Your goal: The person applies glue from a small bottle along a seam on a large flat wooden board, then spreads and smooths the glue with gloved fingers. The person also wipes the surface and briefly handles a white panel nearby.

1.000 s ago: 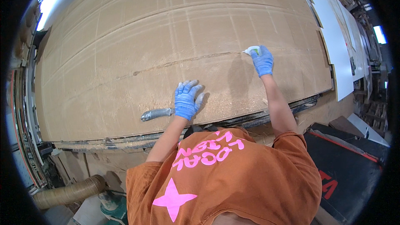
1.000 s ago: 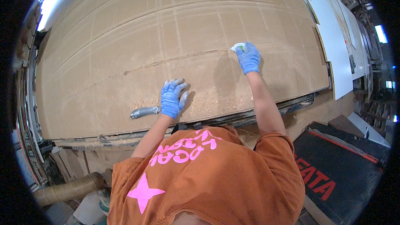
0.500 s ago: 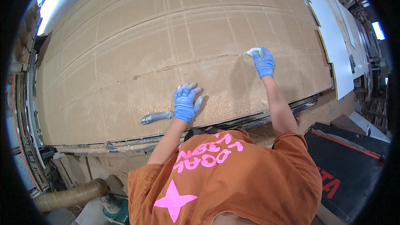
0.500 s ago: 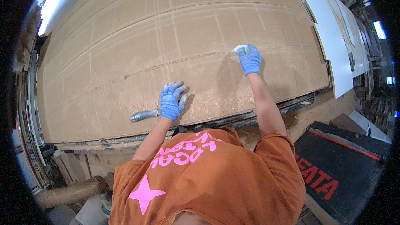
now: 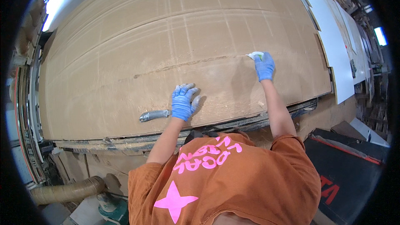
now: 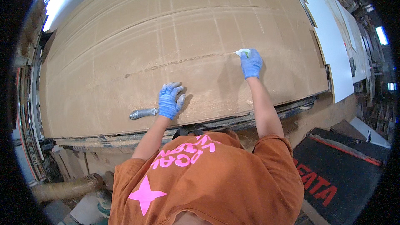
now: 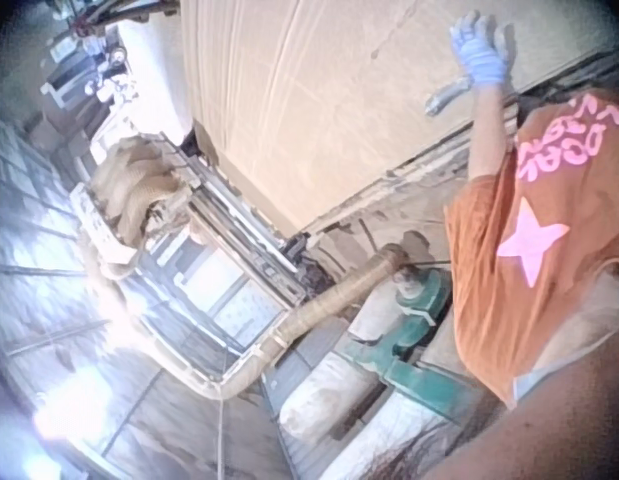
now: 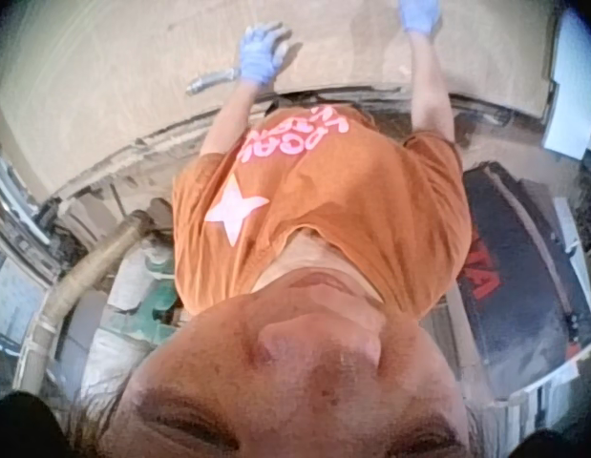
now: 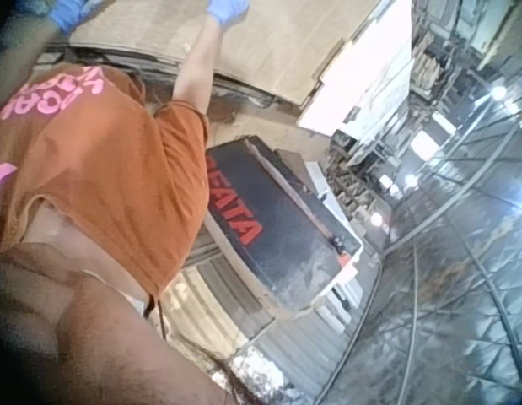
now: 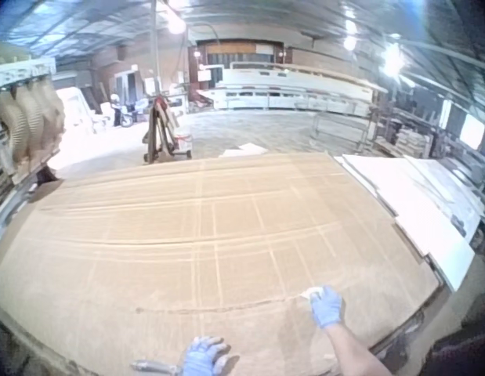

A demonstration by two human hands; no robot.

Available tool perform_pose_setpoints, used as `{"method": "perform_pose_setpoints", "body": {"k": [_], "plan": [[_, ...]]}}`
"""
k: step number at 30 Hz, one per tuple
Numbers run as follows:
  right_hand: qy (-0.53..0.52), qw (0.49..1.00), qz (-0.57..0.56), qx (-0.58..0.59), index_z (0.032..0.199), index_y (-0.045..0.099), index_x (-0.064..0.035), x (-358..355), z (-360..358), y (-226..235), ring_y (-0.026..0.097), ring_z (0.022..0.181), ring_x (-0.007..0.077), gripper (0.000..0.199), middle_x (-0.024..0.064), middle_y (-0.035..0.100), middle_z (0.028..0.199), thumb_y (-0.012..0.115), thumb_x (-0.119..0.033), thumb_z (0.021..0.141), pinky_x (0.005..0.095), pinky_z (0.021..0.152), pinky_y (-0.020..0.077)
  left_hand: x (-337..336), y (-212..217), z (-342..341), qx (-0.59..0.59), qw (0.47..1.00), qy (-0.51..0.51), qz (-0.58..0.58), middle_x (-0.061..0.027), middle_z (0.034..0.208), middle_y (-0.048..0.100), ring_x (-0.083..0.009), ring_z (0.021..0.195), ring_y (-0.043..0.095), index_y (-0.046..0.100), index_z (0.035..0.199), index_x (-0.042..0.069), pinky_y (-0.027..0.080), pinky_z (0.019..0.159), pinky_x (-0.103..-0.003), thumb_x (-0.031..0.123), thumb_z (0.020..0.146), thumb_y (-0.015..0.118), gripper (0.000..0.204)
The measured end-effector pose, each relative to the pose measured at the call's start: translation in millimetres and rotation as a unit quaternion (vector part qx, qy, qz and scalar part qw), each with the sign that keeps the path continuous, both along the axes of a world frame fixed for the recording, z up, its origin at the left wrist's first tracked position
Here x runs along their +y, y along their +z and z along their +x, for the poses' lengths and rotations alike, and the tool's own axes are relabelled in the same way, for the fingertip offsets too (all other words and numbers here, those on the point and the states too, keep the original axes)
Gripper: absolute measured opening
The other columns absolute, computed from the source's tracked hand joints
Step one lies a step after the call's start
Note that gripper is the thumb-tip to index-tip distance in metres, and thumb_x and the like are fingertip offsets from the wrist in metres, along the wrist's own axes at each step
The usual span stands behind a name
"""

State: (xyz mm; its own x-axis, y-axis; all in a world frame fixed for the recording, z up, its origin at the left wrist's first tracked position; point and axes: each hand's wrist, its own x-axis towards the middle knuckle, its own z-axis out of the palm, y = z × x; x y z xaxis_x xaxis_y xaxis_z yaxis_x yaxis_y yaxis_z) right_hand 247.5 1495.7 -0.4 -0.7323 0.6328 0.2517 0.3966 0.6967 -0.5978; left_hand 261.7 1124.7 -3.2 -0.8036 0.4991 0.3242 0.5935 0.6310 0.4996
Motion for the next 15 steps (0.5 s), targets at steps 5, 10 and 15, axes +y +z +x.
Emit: {"method": "perform_pose_setpoints", "body": {"k": [5, 10, 15], "plan": [[0.027, 0.988, -0.098, 0.117, 0.097, 0.064, -0.0028, 29.7, 23.0, -20.4, 0.062, 0.077, 0.0203, 0.025, 0.0116, 0.066, 0.089, 0.07, -0.022, 0.082, 0.0339, 0.071, 0.0497, 0.5, -4.2, 1.2, 0.014, 1.0, -0.004, 0.004, -0.0074, 0.117, 0.062, -0.0291, 0.108, 0.056, 0.067, 0.104, 0.014, 0.038, 0.1, -0.044, 0.029, 0.081, 0.065, 0.027], [-0.037, 0.896, -0.413, 0.161, 0.104, 0.064, -0.0066, 39.9, 71.8, -20.9, 0.061, 0.078, 0.0159, 0.022, 0.006, 0.066, 0.094, 0.067, -0.02, 0.086, 0.0305, 0.068, 0.0504, -3.9, -6.9, 3.4, -0.004, 1.0, -0.01, 0.022, -0.006, 0.115, 0.063, -0.0281, 0.106, 0.057, 0.067, 0.103, 0.015, 0.04, 0.098, -0.042, 0.03, 0.08, 0.066, 0.028], [-0.061, 0.802, -0.55, 0.227, 0.113, 0.061, -0.0053, 20.0, 150.2, 2.5, 0.06, 0.078, 0.0147, 0.03, 0.0046, 0.066, 0.1, 0.065, -0.021, 0.087, 0.0279, 0.064, 0.0505, -4.1, 5.3, 8.7, 0.048, 0.996, -0.074, 0.025, -0.0079, 0.111, 0.065, -0.0293, 0.101, 0.059, 0.067, 0.101, 0.013, 0.045, 0.09, -0.042, 0.024, 0.079, 0.067, 0.025]]}}
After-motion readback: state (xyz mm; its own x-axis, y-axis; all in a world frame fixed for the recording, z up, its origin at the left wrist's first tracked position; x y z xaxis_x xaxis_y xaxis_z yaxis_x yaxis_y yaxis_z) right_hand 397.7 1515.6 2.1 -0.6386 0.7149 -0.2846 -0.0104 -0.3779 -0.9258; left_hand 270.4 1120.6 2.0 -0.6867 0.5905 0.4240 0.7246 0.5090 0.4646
